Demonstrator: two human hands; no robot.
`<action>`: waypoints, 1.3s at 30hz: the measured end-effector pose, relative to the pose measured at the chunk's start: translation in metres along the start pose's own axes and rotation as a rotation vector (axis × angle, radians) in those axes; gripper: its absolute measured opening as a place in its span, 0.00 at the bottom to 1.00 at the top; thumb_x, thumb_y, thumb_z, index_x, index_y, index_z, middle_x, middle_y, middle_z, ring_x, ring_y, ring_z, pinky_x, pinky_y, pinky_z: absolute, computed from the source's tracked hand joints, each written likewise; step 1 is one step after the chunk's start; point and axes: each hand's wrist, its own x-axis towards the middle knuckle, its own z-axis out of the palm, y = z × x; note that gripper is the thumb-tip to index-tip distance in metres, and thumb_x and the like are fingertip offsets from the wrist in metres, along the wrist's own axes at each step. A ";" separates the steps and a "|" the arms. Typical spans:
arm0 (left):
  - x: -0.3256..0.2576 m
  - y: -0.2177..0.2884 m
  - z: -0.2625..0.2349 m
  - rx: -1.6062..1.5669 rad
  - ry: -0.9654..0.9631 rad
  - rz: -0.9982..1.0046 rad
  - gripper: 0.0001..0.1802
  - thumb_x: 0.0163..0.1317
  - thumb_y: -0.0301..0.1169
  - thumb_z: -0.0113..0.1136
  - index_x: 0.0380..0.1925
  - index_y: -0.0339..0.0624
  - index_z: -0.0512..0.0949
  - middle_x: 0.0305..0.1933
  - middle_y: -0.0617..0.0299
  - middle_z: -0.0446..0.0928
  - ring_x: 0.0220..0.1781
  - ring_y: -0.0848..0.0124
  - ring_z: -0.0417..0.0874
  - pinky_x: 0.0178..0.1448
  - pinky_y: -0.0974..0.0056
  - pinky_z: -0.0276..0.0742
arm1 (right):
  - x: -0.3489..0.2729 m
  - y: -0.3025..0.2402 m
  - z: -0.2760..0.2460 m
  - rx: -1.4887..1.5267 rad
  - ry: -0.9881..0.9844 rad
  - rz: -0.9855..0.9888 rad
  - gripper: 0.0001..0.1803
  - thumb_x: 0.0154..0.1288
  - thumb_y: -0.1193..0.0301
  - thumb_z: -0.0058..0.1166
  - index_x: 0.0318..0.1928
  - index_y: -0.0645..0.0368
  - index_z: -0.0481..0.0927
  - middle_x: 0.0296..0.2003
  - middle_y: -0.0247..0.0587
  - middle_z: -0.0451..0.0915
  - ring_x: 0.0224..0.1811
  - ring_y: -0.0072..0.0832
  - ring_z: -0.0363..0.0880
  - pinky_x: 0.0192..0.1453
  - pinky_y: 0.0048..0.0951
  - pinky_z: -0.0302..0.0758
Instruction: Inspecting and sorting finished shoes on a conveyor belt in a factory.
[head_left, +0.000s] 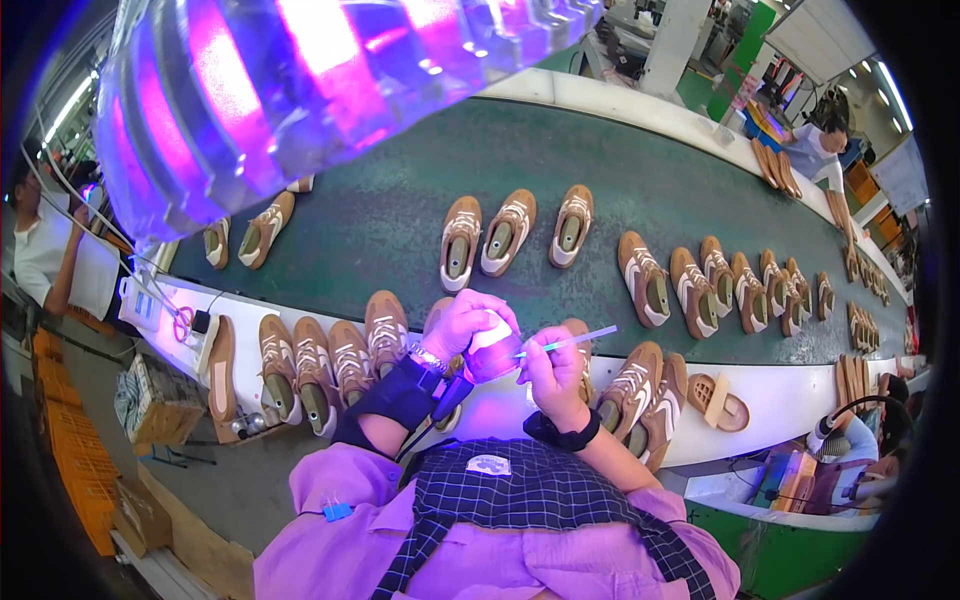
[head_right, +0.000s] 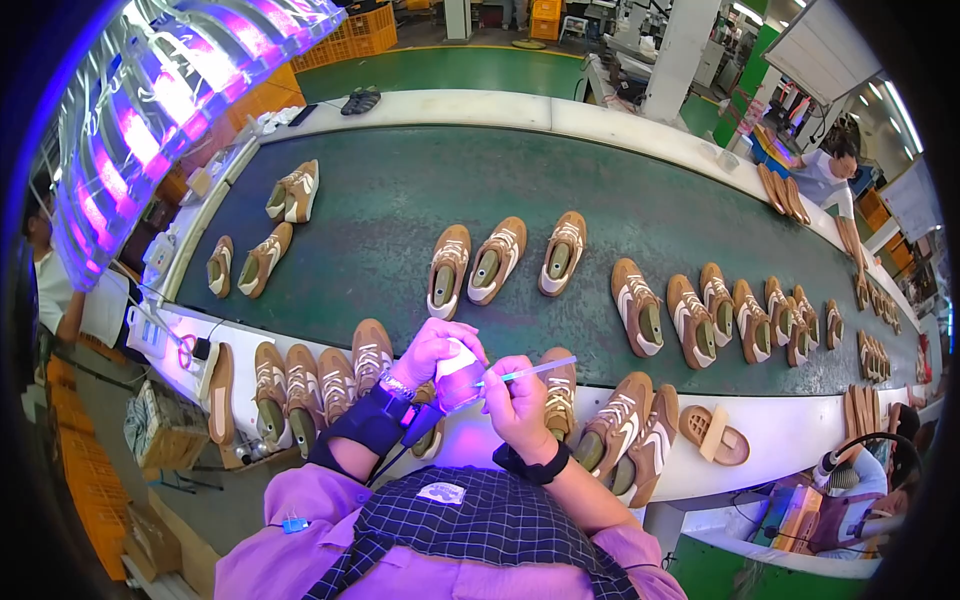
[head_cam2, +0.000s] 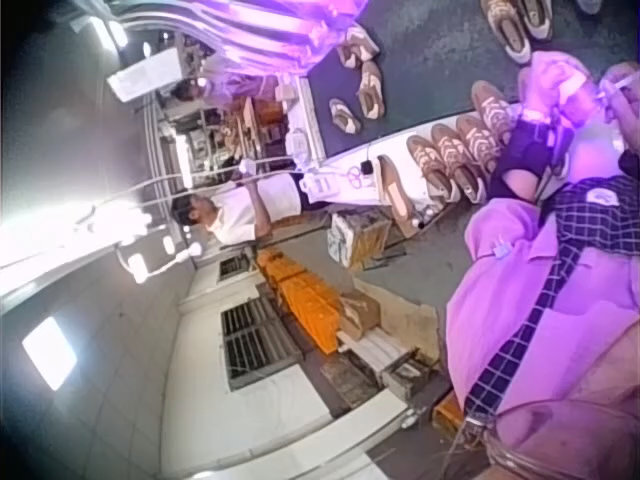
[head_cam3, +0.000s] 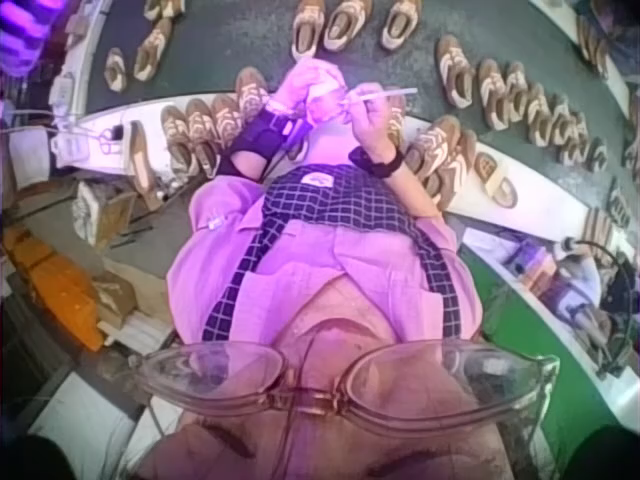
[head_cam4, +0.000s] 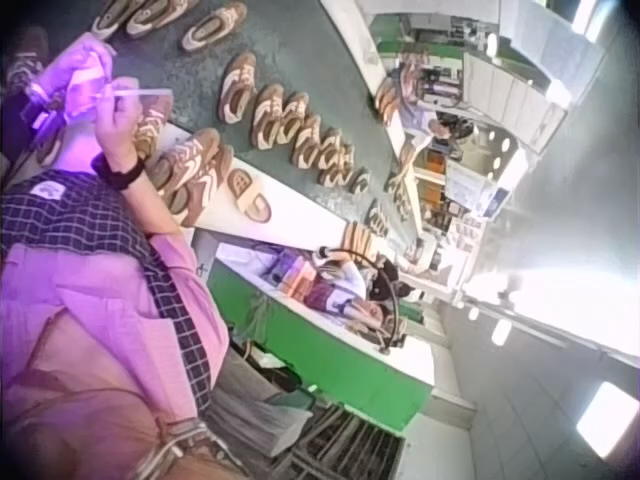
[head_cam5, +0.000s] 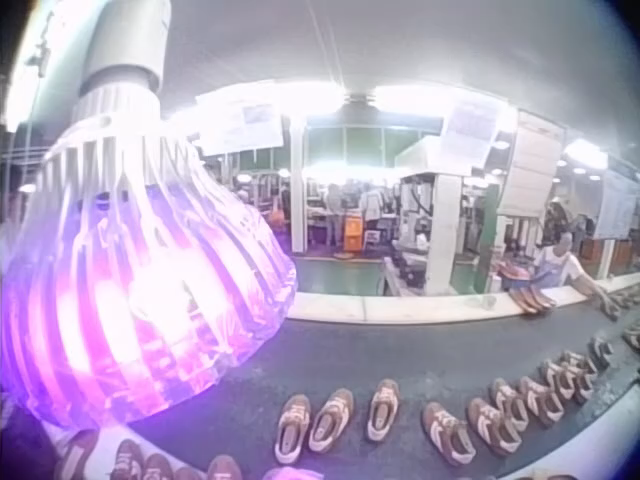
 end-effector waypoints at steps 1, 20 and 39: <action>0.000 0.001 0.001 0.054 0.023 -0.024 0.28 0.40 0.49 0.48 0.24 0.31 0.81 0.26 0.54 0.82 0.31 0.68 0.80 0.62 0.63 0.59 | -0.001 0.000 0.000 -0.046 -0.005 -0.014 0.03 0.66 0.75 0.47 0.36 0.61 0.69 0.23 0.31 0.73 0.19 0.13 0.70 0.22 0.16 0.67; -0.001 0.003 -0.004 -0.025 -0.047 0.012 0.27 0.44 0.46 0.52 0.28 0.28 0.80 0.27 0.56 0.79 0.30 0.71 0.80 0.37 0.70 0.74 | 0.000 0.002 0.000 0.023 0.013 0.021 0.03 0.65 0.75 0.47 0.36 0.61 0.68 0.22 0.34 0.72 0.20 0.17 0.72 0.23 0.18 0.70; -0.001 0.005 0.000 -0.064 -0.047 0.000 0.26 0.44 0.45 0.52 0.28 0.27 0.80 0.28 0.54 0.80 0.31 0.70 0.80 0.37 0.70 0.74 | 0.004 -0.003 -0.004 0.080 0.046 0.098 0.04 0.67 0.72 0.44 0.37 0.59 0.66 0.22 0.35 0.71 0.18 0.17 0.69 0.21 0.22 0.75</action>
